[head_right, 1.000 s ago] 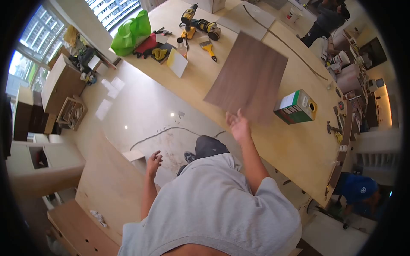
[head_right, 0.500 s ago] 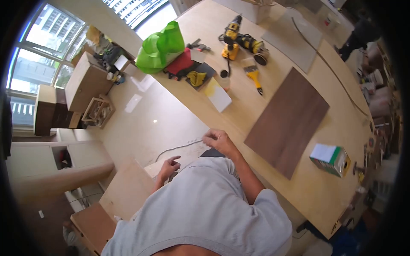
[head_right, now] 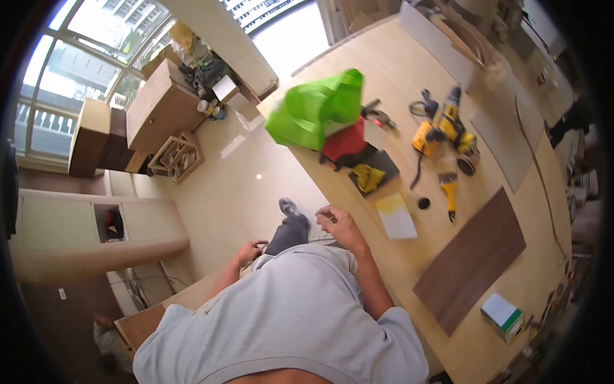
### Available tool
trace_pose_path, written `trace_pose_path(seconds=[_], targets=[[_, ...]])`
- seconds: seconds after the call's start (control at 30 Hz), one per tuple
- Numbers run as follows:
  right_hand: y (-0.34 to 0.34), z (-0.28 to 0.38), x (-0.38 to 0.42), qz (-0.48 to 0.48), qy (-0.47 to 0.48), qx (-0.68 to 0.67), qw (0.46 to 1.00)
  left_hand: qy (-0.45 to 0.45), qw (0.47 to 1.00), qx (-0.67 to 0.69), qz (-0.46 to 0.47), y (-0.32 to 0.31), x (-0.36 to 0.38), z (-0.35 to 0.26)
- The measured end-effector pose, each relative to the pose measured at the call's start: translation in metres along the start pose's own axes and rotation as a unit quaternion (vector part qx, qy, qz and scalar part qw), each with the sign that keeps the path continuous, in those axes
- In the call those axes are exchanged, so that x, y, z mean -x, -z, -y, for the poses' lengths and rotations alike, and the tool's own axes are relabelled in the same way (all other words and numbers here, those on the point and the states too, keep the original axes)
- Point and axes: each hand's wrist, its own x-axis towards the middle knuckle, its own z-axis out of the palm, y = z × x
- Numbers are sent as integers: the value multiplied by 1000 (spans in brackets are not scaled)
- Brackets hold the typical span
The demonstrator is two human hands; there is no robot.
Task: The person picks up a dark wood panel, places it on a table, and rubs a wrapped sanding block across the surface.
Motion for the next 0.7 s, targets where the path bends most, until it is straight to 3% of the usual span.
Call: trace_pose_path(seconds=[0.07, 0.13, 0.17, 0.27, 0.37, 0.5, 0.6, 0.63, 0.7], targets=[[-18, 8, -42, -11, -3, 19, 1000, 25, 999, -9, 27, 42, -33, -10], [-40, 13, -100, -22, 2, 91, 996, -33, 999, -22, 3, 82, -70, -10], [-61, 12, -123, -30, -1, 121, 992, -87, 996, -4, -4, 107, -97, 5], [-123, 24, -194, -52, 54, 297, 952, -82, 987, 124, -62, 172, -108, 4], [-204, 77, -240, 29, -10, 253, 967, -31, 979, 176, -97, 232, -118, 17], [-268, 111, -295, 167, -25, 332, 928, 40, 976, 174, -122, 303, -118, 41], [-292, 125, -344, 199, -59, 385, 899, 78, 962, 217, -147, 333, -127, 64], [-297, 132, -362, 204, -66, 405, 889, 83, 955, 241, -154, 341, -132, 69], [-303, 118, -398, 202, -28, 433, 878, 22, 980, 137, -140, 362, -133, 63]])
